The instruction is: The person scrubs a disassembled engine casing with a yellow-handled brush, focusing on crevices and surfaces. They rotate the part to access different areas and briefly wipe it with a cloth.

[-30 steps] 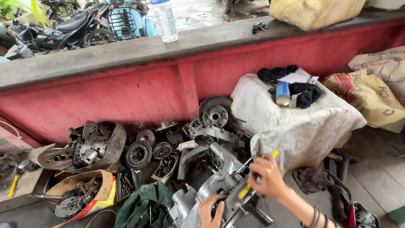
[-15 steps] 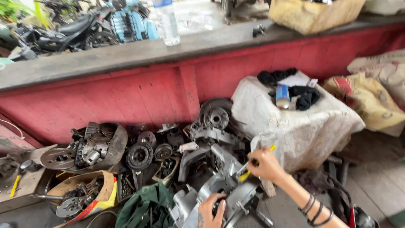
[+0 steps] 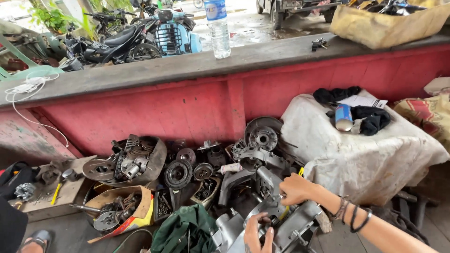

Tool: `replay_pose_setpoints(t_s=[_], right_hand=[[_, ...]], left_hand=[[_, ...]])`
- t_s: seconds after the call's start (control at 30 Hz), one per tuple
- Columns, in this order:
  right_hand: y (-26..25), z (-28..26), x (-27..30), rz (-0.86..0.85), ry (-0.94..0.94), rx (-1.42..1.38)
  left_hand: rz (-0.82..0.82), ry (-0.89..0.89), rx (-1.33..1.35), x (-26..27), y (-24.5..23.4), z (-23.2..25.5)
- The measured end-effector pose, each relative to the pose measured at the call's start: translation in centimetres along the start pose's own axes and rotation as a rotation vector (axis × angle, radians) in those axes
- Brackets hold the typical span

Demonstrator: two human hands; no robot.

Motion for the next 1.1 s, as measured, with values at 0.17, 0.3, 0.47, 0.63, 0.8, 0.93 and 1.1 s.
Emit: replay_pose_setpoints(t_s=[0.17,0.3,0.47,0.63,0.8,0.93,1.1], right_hand=[[2.2,-0.5,-0.7,0.097,-0.066,-0.011],[0.9,-3.6,-1.5,0.189,-0.183,-0.113],[1.2,-4.9,-2.1,0.084,-0.143,0.121],[1.5,-4.8,-2.0,0.093,-0.108,0.288],[0.8,-5.6,-1.6,0.158,-0.178,0.208],[1.3,-6.1,-3.0,0.146,-0.170,0.319],[2.2,-5.6,-3.2,0.085,-0.099,0.302]], left_hand=[[0.044,-0.045,-0.036,0.6,0.4,-1.9],[0.125,0.009,-0.049,0.1,0.6,-4.5],[0.141,0.045,-0.010,1.2,-0.1,-0.2],[0.071,-0.072,0.001,1.0,0.1,-1.8],[0.078,0.071,0.063,0.5,-0.1,-0.8],[0.118,0.104,0.066,0.7,0.0,-0.3],[0.109,0.104,0.063,0.8,0.1,-0.7]])
Point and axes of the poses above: each hand's wrist, its own x-axis away from the middle knuckle, its own y-axis out of the palm, z = x × y, the point moved 7 cm from there along -x, towards the middle knuckle, and after that the axes turned 14 degrees about -y, right-handed, at the moved point
